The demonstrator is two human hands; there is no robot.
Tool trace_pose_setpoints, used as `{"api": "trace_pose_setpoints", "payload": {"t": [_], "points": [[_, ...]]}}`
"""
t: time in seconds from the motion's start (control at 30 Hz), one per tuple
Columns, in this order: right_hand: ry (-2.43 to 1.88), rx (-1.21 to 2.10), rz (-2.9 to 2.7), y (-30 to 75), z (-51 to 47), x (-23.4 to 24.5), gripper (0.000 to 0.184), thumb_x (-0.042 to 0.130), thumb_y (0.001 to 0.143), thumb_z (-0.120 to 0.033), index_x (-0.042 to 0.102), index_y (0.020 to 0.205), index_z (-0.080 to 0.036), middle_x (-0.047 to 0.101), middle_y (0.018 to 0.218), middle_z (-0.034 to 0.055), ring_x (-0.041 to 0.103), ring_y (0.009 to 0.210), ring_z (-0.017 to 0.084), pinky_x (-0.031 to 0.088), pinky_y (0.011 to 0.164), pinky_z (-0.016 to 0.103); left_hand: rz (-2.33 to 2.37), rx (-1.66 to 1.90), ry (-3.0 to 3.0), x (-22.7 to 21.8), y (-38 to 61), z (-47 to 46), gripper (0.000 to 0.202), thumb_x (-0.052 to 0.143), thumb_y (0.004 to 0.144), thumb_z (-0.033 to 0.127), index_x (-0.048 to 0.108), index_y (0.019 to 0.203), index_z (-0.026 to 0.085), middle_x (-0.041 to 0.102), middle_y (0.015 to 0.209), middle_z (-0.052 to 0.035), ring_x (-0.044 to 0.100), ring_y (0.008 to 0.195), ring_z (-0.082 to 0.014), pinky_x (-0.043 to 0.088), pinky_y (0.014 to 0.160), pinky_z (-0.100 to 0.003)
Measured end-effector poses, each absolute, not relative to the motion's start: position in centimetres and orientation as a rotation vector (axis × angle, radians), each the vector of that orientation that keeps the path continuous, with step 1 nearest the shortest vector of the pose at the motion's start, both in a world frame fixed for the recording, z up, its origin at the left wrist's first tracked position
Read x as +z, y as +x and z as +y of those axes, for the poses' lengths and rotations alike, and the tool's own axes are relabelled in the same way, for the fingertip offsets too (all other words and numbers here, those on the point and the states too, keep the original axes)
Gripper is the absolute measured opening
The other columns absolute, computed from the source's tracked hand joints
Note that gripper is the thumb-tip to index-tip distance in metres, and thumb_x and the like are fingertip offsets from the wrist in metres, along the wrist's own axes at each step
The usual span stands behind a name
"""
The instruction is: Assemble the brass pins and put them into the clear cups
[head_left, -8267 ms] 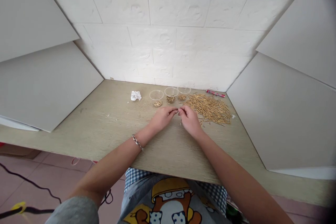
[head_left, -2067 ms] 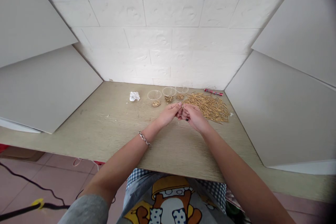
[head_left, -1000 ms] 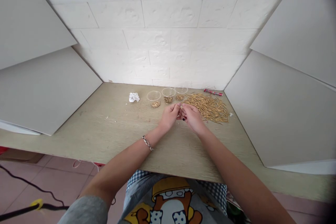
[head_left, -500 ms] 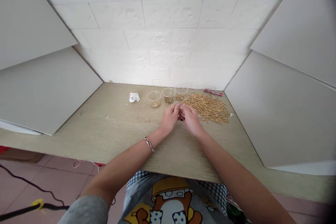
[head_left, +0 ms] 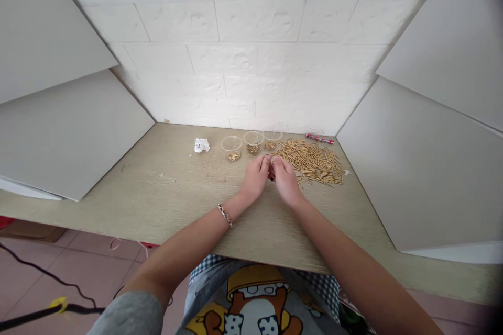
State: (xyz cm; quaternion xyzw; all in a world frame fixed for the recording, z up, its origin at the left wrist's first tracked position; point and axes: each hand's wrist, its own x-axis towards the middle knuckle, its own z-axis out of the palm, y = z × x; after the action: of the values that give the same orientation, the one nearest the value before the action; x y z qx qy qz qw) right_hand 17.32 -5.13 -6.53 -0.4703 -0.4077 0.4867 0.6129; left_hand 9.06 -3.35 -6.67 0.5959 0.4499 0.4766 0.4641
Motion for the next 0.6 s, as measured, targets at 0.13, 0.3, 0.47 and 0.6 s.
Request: {"api": "trace_pose_setpoints", "payload": {"t": [0.13,0.3,0.47,0.6], "points": [[-1.084,1.130,-0.942,17.4,-5.1,-6.7,0.033,0.052,0.072,-0.049,0.045,0.061,-0.019,0.038,0.052,-0.0052,0.035,0.046,0.007,0.028,0.040,0.021,1.104,1.175,1.494,-6.8,9.1,-3.2,0.030,0.038,0.084,0.038,0.044,0.063,0.018,0.046,0.057,0.0020,0.047,0.054,-0.0093,0.041,0.051,-0.021],[-1.026,1.188,-0.917,17.4,-4.7,-7.3,0.033,0.050,0.072,-0.050,0.044,0.063,-0.019,0.041,0.053,-0.0053,0.037,0.046,0.007,0.032,0.042,0.021,1.099,1.176,1.506,-7.0,9.1,-3.1,0.030,0.038,0.084,0.038,0.045,0.064,0.018,0.047,0.057,0.0022,0.047,0.053,-0.0093,0.041,0.050,-0.021],[-0.993,1.236,-0.942,17.7,-4.3,-7.6,0.034,0.051,0.072,-0.051,0.044,0.063,-0.019,0.040,0.051,-0.0052,0.037,0.045,0.007,0.033,0.042,0.022,1.099,1.155,1.486,-6.9,9.1,-3.3,0.028,0.038,0.083,0.039,0.049,0.068,0.017,0.049,0.059,0.0018,0.049,0.054,-0.0098,0.043,0.050,-0.021],[-0.974,1.273,-0.993,18.2,-4.0,-7.7,0.035,0.053,0.070,-0.052,0.043,0.061,-0.019,0.038,0.050,-0.0053,0.035,0.044,0.007,0.032,0.041,0.022,1.059,1.118,1.470,-6.5,8.9,-3.4,0.029,0.038,0.083,0.040,0.050,0.070,0.017,0.051,0.062,0.0016,0.049,0.054,-0.0095,0.045,0.050,-0.021]]}}
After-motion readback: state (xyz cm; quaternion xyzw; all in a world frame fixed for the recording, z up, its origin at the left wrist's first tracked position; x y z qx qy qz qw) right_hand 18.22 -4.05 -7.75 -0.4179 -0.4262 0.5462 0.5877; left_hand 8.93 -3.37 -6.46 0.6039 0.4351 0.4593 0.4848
